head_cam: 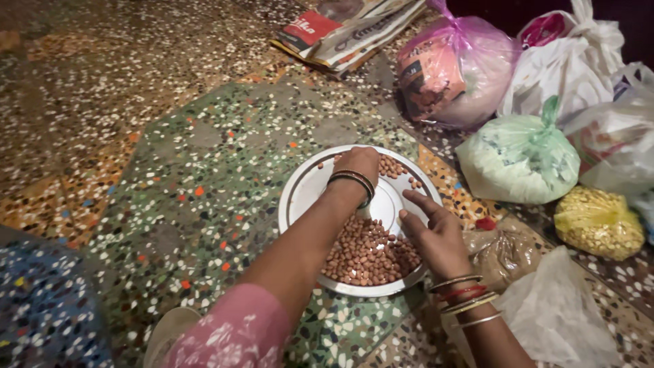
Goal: The person sits on the floor and sorts peanuts by hand, picking them from a metal plate and placing them into a clear plastic bag. The person handles the peanuts individually, transferring them from the plate to the bag.
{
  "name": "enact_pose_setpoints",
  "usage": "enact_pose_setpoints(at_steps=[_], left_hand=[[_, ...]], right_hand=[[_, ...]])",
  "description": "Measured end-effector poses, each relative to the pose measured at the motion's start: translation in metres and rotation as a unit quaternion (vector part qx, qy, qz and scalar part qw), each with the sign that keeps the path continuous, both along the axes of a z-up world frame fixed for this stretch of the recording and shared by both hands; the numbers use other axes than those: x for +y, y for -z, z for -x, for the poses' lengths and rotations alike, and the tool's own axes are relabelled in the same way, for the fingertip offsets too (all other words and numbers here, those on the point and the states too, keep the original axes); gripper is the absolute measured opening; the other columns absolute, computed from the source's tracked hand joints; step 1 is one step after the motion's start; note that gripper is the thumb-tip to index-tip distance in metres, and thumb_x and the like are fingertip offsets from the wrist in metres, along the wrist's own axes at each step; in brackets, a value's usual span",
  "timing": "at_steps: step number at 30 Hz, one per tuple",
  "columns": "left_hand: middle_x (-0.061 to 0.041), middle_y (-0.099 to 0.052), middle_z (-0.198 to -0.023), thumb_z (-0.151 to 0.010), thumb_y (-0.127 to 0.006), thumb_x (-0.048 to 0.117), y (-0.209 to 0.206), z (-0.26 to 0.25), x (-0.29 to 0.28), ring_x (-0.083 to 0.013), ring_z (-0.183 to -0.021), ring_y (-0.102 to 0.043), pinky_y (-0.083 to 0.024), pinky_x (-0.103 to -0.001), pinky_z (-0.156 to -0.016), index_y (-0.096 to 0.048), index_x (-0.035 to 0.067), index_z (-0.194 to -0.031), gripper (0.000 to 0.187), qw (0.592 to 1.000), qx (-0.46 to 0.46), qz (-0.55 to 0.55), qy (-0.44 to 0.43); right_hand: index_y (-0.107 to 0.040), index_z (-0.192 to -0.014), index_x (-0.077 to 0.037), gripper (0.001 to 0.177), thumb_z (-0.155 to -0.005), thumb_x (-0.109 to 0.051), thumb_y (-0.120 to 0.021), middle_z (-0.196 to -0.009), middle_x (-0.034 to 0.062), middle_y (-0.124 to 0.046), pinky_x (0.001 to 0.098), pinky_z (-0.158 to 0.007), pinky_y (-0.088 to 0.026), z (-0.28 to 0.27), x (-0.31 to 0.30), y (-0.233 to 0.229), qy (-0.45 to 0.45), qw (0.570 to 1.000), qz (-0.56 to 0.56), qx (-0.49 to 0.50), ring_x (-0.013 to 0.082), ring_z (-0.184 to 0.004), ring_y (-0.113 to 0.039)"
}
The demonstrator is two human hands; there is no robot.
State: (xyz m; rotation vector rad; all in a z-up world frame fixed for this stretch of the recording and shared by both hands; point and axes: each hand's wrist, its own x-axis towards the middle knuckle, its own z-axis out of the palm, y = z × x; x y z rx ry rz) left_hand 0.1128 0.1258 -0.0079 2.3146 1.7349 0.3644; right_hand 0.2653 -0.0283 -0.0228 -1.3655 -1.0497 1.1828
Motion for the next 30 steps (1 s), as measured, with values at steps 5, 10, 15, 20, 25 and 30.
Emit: enact_pose_setpoints(at_steps=[5, 10, 15, 20, 25, 30], left_hand=[[-0.022, -0.073, -0.112, -0.093, -0.056, 0.005, 0.007, -0.011, 0.017, -0.0358, -0.107, -0.072, -0.058, -0.045, -0.089, -0.075, 0.005, -0.108, 0.023, 0.999, 0.046, -0.005, -0.001], [-0.022, -0.072, -0.114, -0.087, -0.063, 0.002, 0.005, -0.015, 0.025, -0.0357, -0.109, -0.07, -0.058, -0.044, -0.09, -0.075, 0.006, -0.108, 0.024, 0.998, 0.067, -0.001, 0.017], [-0.019, -0.067, -0.122, -0.084, -0.064, -0.001, 0.001, -0.017, 0.017, -0.0355, -0.115, -0.066, -0.055, -0.044, -0.095, -0.075, 0.007, -0.104, 0.024, 0.998, 0.033, -0.045, 0.016], [-0.017, -0.063, -0.13, -0.086, -0.061, 0.001, -0.011, -0.001, -0.002, -0.0357, -0.121, -0.061, -0.052, -0.046, -0.098, -0.074, 0.012, -0.109, 0.028, 0.999, -0.021, -0.037, -0.016], [-0.018, -0.057, -0.137, -0.087, -0.064, 0.015, -0.006, 0.041, -0.006, -0.037, -0.127, -0.054, -0.047, -0.048, -0.104, -0.066, 0.017, -0.124, 0.037, 0.991, -0.055, -0.036, -0.114], [-0.019, -0.052, -0.142, -0.091, -0.063, 0.025, 0.019, 0.095, -0.014, -0.0397, -0.134, -0.045, -0.039, -0.061, -0.105, -0.054, 0.017, -0.14, 0.05, 0.98, 0.012, -0.042, -0.195]], right_hand=[[-0.066, -0.132, -0.005, 0.048, -0.087, -0.021, -0.073, -0.137, 0.011, -0.067, 0.0335, -0.102, -0.051, 0.003, 0.002, 0.007, -0.008, 0.996, -0.038, -0.084, 0.019, -0.122, -0.064], [-0.067, -0.131, -0.004, 0.047, -0.088, -0.022, -0.074, -0.145, 0.0164, -0.061, 0.0362, -0.114, -0.041, 0.006, 0.001, 0.008, -0.015, 0.99, -0.08, -0.113, 0.0244, -0.138, -0.054], [-0.066, -0.131, -0.005, 0.046, -0.09, -0.023, -0.072, -0.15, 0.0153, -0.055, 0.0364, -0.114, -0.044, 0.007, -0.001, 0.003, -0.015, 0.994, -0.078, -0.075, 0.0257, -0.14, -0.054], [-0.067, -0.131, -0.005, 0.047, -0.088, -0.024, -0.074, -0.147, 0.0181, -0.059, 0.0382, -0.115, -0.041, 0.0, -0.001, 0.0, -0.007, 0.986, -0.087, -0.141, 0.0278, -0.142, -0.052], [-0.067, -0.133, -0.008, 0.054, -0.085, -0.03, -0.074, -0.152, 0.0206, -0.051, 0.0418, -0.116, -0.036, -0.006, -0.003, 0.002, -0.001, 0.976, -0.063, -0.209, 0.0319, -0.144, -0.047], [-0.059, -0.142, -0.007, 0.067, -0.085, -0.037, -0.075, -0.158, 0.0291, -0.036, 0.0445, -0.12, -0.024, -0.013, -0.001, 0.015, 0.014, 0.954, -0.065, -0.293, 0.0393, -0.151, -0.03]])
